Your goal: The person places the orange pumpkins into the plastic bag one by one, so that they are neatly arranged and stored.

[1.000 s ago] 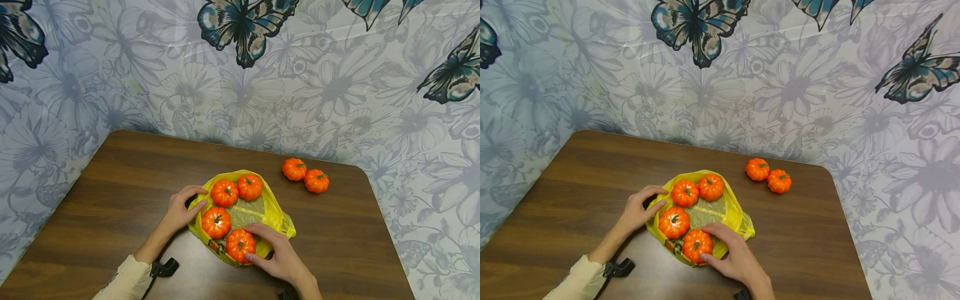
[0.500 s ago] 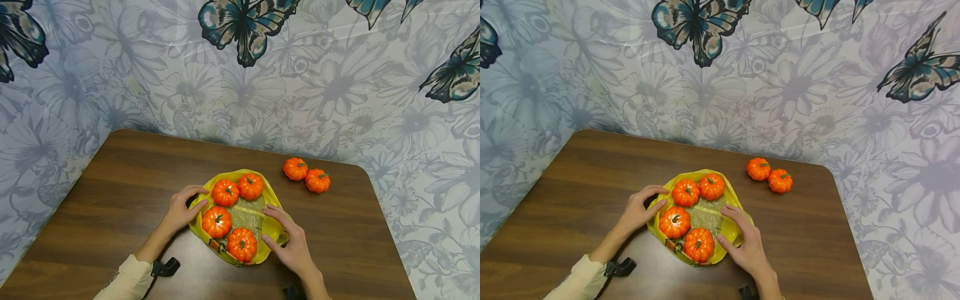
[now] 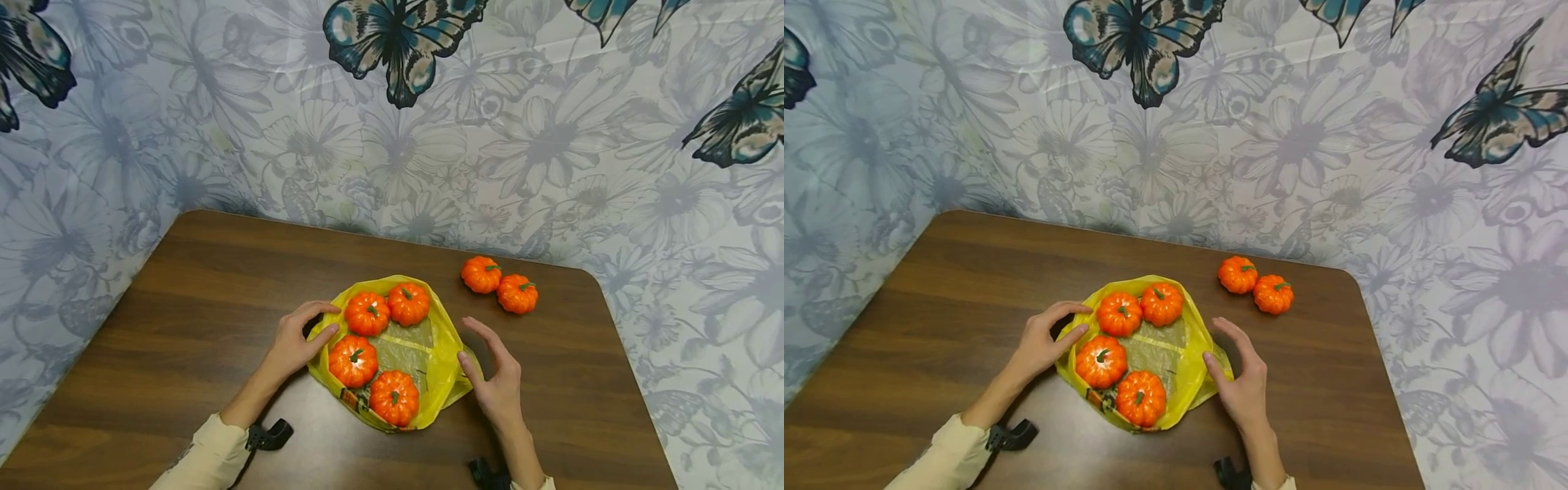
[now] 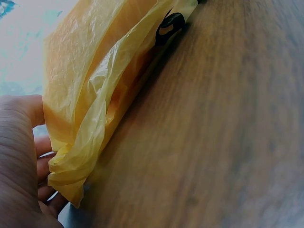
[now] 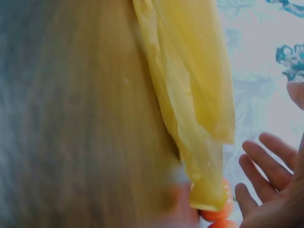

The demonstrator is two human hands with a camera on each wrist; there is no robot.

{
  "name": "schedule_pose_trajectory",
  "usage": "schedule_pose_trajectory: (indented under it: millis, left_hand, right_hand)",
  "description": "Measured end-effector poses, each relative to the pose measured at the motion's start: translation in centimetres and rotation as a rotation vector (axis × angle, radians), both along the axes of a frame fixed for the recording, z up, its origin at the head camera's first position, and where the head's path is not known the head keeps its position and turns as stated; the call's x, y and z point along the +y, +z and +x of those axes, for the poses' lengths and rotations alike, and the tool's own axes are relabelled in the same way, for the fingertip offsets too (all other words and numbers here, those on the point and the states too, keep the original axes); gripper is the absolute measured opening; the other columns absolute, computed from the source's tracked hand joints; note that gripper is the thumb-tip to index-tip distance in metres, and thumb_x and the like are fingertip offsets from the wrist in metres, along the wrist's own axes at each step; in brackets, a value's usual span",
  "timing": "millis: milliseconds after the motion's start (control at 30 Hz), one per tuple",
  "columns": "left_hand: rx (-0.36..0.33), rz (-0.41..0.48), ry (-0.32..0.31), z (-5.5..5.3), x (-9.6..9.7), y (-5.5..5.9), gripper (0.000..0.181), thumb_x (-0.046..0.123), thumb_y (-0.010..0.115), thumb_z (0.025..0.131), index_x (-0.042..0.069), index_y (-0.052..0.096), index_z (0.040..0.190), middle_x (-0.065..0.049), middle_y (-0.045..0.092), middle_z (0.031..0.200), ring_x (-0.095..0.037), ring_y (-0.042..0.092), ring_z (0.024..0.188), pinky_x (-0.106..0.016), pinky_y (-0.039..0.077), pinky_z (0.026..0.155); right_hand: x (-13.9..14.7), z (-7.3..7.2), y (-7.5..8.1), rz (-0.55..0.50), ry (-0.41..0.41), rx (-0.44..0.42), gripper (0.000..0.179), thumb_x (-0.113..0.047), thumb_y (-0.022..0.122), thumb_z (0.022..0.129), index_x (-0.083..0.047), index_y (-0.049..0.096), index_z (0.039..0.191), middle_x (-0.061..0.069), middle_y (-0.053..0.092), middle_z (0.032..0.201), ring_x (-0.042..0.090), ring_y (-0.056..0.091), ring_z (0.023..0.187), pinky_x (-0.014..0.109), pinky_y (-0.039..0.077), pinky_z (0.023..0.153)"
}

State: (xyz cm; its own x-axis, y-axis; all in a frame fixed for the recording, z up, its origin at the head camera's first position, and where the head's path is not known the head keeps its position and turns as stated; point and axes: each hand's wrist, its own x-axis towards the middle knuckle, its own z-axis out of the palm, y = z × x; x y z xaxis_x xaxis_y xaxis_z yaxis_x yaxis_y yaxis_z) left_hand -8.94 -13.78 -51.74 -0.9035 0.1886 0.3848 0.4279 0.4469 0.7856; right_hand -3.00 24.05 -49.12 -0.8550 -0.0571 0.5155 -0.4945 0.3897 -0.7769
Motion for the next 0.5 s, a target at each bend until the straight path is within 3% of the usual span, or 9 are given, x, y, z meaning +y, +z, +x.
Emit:
schedule_pose_trajectory:
  millis: [100,233,333,500]
  left_hand:
    - [-0.009,-0.006,0.003,0.0,-0.1,0.1,0.026,0.015,0.083,0.09,0.013,0.078,0.115,-0.004,0.076,0.122,-0.026,0.069,0.121,-0.031,0.049,0.11]
    - [-0.02,-0.013,0.003,0.1,0.0,0.2,0.025,0.016,0.083,0.09,0.013,0.078,0.115,-0.005,0.076,0.122,-0.025,0.069,0.121,-0.039,0.051,0.109]
    - [-0.018,-0.008,0.001,0.1,-0.1,0.2,0.025,0.016,0.083,0.09,0.012,0.078,0.114,-0.005,0.076,0.122,-0.026,0.069,0.12,-0.036,0.05,0.109]
    - [-0.008,-0.006,0.003,0.0,-0.2,0.0,0.025,0.015,0.084,0.089,0.013,0.078,0.114,-0.005,0.076,0.122,-0.027,0.07,0.119,-0.03,0.049,0.109]
  right_hand:
    - [0.4,-0.4,-0.2,-0.041,-0.027,-0.001,0.055,0.013,0.073,0.088,0.005,0.06,0.141,0.026,0.065,0.139,0.035,0.057,0.137,0.027,0.036,0.122]
    - [0.4,-0.5,1.1,-0.084,-0.073,0.005,0.049,0.012,0.072,0.09,0.007,0.062,0.138,0.029,0.066,0.135,0.038,0.058,0.134,0.029,0.039,0.121]
    - [1.0,-0.9,1.3,-0.123,-0.169,0.032,0.041,0.011,0.071,0.092,0.008,0.065,0.132,0.029,0.069,0.13,0.035,0.063,0.129,0.029,0.042,0.119]
    - [3.4,-2.0,0.0,-0.199,-0.379,0.085,0.031,0.004,0.072,0.095,0.005,0.071,0.125,0.026,0.072,0.124,0.025,0.068,0.123,0.029,0.047,0.114]
